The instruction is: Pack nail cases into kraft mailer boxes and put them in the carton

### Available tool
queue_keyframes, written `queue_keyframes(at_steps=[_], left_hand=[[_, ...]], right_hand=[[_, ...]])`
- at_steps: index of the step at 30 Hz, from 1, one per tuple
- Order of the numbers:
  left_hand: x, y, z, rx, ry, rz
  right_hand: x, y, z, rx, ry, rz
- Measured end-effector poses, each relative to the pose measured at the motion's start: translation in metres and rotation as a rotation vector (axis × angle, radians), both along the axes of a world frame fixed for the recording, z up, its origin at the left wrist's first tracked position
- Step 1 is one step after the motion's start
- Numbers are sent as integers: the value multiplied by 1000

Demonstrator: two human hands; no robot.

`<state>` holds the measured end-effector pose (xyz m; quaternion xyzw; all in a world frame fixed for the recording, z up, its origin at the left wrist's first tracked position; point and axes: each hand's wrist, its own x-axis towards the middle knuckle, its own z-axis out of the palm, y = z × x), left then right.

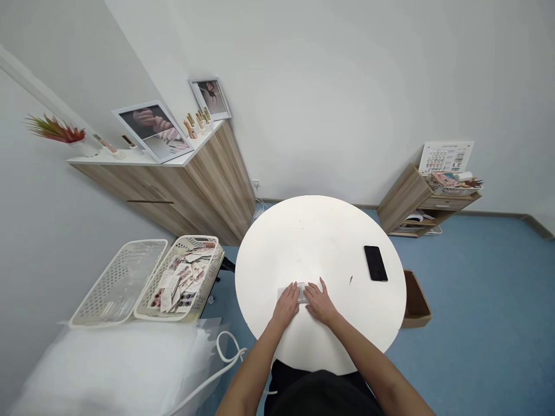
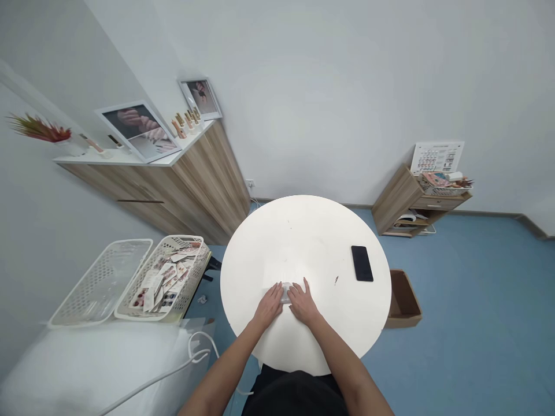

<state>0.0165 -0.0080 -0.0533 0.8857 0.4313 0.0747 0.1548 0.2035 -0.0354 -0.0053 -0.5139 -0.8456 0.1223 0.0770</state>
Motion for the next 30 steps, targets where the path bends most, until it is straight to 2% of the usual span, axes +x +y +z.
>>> queue_keyframes(at_steps=[5, 10, 13, 16, 20, 23, 27, 30], left_hand=[[1, -14, 8, -9, -24, -50], [-6, -26, 26, -112, -94, -54], [-12, -26, 35, -130, -118, -89], [-16, -21, 41, -91, -166, -94], [-19, -3, 48, -171, -261, -3], [-18, 14, 49, -278, -321, 128], [-14, 36, 43, -418, -320, 324], [-12, 46, 35, -429, -282, 393]], right_hand=[[-5, -9, -3, 10, -75, -43], [-5, -21, 0, -14, -107, -48], [-3, -26, 5, -36, -60, -52], [-2, -19, 12, -59, -17, -79], [0, 6, 18, -170, 19, -152], [2, 25, 17, -253, 56, -223], [4, 42, 9, -335, 68, -339], [3, 53, 2, -396, 28, -389]])
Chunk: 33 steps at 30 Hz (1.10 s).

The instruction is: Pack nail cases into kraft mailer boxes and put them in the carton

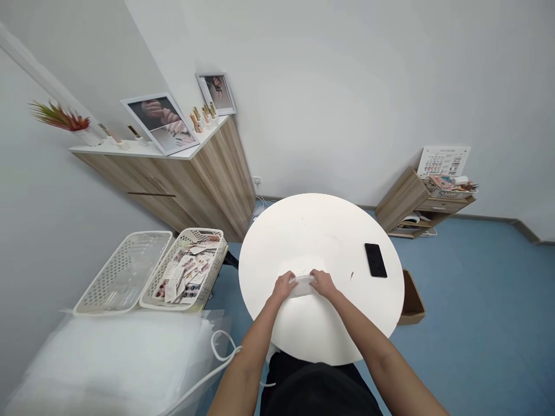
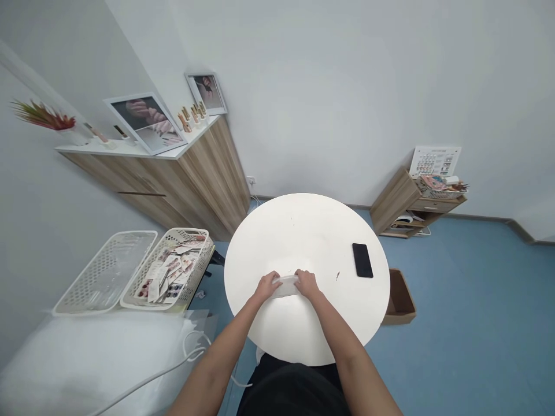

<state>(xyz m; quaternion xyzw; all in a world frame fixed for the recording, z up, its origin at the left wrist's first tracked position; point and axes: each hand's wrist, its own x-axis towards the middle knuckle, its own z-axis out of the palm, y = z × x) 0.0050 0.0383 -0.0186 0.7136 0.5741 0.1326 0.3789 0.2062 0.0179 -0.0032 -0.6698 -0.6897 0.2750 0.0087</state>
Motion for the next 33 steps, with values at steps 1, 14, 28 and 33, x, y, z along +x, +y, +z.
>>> queue_keyframes(at_steps=[1, 14, 28, 33], left_hand=[[1, 2, -3, -1, 19, 11], [14, -23, -4, 492, 322, -167], [17, -83, -27, 469, 412, -370], [11, -78, -31, 414, 309, -385]], right_hand=[[-1, 3, -2, -12, -9, -2], [16, -26, -23, 191, -58, -396], [2, -50, -25, 4, 80, -760], [-22, -51, -8, 329, 213, -365]])
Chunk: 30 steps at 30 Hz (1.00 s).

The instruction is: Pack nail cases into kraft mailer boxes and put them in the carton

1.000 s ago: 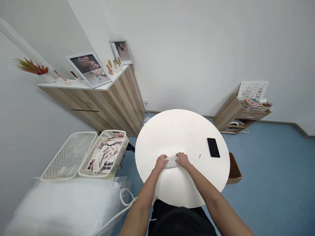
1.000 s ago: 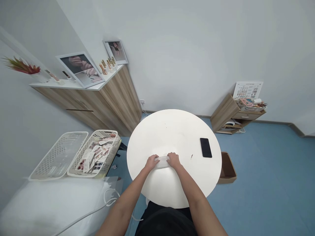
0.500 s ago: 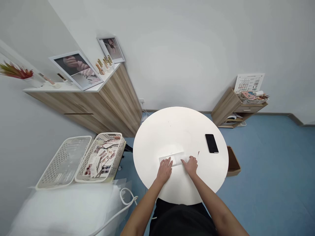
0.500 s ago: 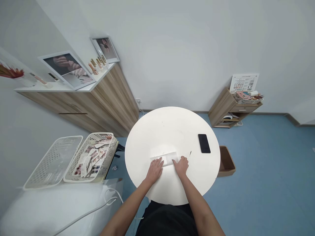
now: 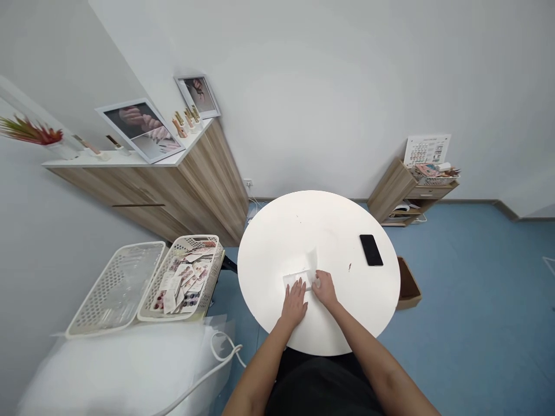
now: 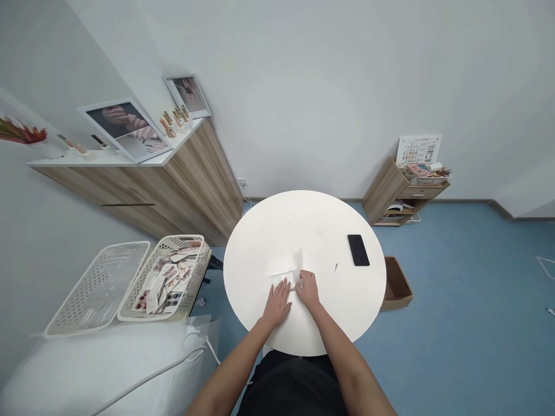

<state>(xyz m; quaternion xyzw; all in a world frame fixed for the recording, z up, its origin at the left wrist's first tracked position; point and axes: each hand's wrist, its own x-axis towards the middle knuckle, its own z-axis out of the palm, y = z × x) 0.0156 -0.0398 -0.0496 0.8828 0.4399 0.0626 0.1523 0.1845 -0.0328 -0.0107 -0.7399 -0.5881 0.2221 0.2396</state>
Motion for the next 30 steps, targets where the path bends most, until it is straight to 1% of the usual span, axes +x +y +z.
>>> queue_keyframes(at_steps=[2, 4, 8, 10, 11, 12, 14, 15, 16, 17, 18, 21, 24, 27, 30], left_hand=[[-5, 2, -2, -51, -90, 9], [-12, 5, -4, -119, -192, 32], [-27, 14, -5, -253, -346, 68], [-31, 16, -4, -265, -415, 132], [-32, 16, -4, -251, -455, 206], [-33, 16, -4, -234, -494, 312], [-33, 14, -4, -258, -549, 605], [-32, 13, -5, -302, -557, 747], [-31, 12, -6, -357, -554, 860], [-29, 12, -7, -414, -545, 936], [-27, 12, -8, -460, -538, 975], [-18, 15, -10, -523, -551, 979], [-10, 20, -9, -538, -602, 953], [-3, 22, -3, -497, -662, 897], [5, 21, 7, -434, -722, 816]], right_hand=[[-12, -3, 5, 52, 3, 153], [-21, -7, 6, 52, 3, 259], [-28, -15, 4, -49, -48, 410], [-28, -19, 3, -123, -94, 470], [-27, -20, 4, -154, -116, 496], [-26, -21, 5, -178, -137, 518], [-25, -22, 9, -215, -175, 551], [-25, -22, 11, -230, -188, 560], [-26, -21, 13, -243, -196, 565], [-26, -21, 15, -255, -200, 565], [-26, -20, 16, -264, -198, 563], [-25, -18, 16, -285, -167, 553], [-22, -15, 14, -300, -130, 552], [-17, -12, 13, -305, -110, 566], [-12, -8, 14, -325, -95, 590]])
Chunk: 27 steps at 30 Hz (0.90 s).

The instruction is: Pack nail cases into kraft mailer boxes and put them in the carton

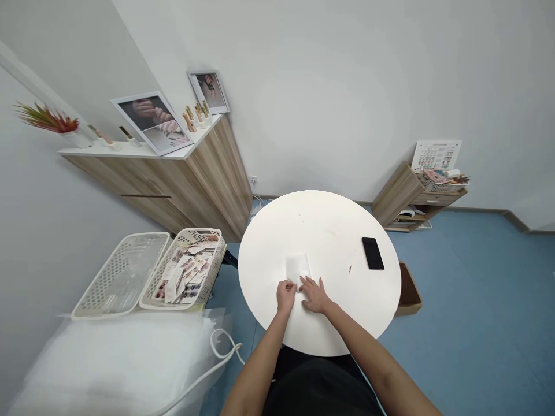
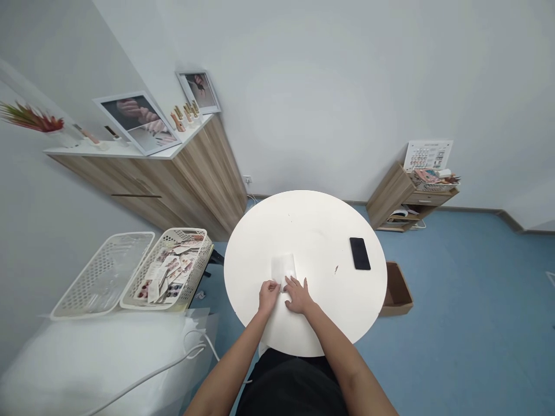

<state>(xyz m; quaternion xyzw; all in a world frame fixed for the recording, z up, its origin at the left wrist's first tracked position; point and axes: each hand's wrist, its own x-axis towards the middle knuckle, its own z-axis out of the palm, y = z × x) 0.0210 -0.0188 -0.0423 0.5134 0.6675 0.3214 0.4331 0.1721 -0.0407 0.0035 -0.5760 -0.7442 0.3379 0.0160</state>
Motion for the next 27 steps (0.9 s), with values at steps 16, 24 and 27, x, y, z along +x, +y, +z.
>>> queue_keyframes(at_steps=[16, 24, 27], left_hand=[[7, -12, -4, 480, 496, -581], [9, -7, -27, 492, 601, -663], [6, -5, -32, 503, 614, -688]], right_hand=[[25, 16, -12, -24, 420, -227], [16, 43, 7, 214, 273, -51], [14, 56, 4, 171, 172, 30]])
